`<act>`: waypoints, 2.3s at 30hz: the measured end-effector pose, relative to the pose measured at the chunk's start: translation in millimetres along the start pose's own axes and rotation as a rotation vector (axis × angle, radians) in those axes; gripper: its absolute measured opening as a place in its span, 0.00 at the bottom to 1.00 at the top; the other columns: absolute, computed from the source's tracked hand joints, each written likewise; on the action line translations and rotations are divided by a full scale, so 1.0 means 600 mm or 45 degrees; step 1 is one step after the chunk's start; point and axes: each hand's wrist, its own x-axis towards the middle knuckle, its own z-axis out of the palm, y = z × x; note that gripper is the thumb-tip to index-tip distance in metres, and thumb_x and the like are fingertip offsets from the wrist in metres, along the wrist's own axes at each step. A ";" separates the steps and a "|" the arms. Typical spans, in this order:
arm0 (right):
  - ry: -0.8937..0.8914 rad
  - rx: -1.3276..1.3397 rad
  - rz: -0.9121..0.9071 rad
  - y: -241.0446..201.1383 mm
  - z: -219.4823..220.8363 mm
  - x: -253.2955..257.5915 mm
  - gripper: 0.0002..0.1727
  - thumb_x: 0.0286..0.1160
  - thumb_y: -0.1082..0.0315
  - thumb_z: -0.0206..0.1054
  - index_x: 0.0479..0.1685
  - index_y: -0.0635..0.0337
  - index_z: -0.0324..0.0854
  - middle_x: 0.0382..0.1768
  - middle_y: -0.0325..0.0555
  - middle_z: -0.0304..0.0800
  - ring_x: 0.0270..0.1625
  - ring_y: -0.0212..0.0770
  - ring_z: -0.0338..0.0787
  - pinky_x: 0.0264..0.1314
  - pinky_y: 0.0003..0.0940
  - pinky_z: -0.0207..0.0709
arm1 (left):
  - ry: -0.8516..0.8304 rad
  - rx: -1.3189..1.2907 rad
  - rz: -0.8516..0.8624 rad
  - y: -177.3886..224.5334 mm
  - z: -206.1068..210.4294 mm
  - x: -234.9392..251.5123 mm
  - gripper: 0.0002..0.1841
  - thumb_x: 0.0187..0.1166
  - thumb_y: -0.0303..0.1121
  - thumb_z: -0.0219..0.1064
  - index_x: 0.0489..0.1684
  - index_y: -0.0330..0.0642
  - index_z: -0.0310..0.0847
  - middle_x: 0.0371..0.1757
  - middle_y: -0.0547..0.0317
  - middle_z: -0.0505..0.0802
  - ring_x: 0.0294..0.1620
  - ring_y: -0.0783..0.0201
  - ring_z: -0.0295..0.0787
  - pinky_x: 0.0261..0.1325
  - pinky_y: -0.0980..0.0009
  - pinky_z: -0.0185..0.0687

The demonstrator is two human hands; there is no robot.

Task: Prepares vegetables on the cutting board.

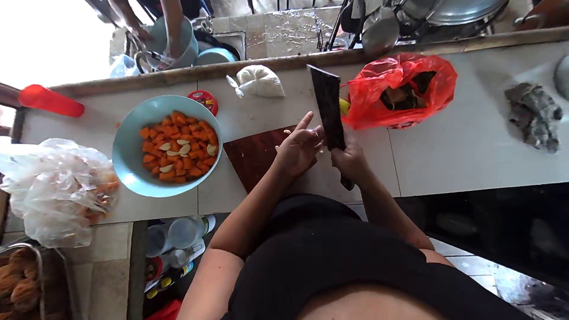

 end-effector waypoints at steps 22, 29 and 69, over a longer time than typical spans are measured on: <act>-0.128 -0.446 0.048 -0.031 0.008 -0.013 0.19 0.94 0.65 0.52 0.71 0.70 0.66 0.42 0.62 0.85 0.33 0.53 0.91 0.40 0.55 0.87 | 0.700 1.738 0.722 -0.014 -0.159 -0.167 0.43 0.70 0.20 0.72 0.89 0.34 0.53 0.76 0.31 0.76 0.74 0.42 0.79 0.73 0.51 0.80; -0.376 -0.787 -0.247 -0.079 0.102 -0.038 0.15 0.92 0.66 0.53 0.62 0.72 0.72 0.40 0.65 0.88 0.42 0.65 0.93 0.43 0.62 0.84 | 0.869 1.637 0.963 -0.043 -0.187 -0.172 0.35 0.65 0.31 0.83 0.70 0.24 0.71 0.67 0.29 0.83 0.69 0.41 0.82 0.73 0.53 0.77; -0.753 -1.279 0.127 -0.161 0.198 -0.015 0.16 0.96 0.64 0.47 0.68 0.66 0.69 0.50 0.61 0.89 0.51 0.61 0.94 0.53 0.55 0.84 | 0.788 1.327 1.209 -0.054 -0.220 -0.168 0.03 0.68 0.20 0.76 0.29 0.28 0.90 0.38 0.47 0.90 0.42 0.67 0.89 0.50 0.80 0.85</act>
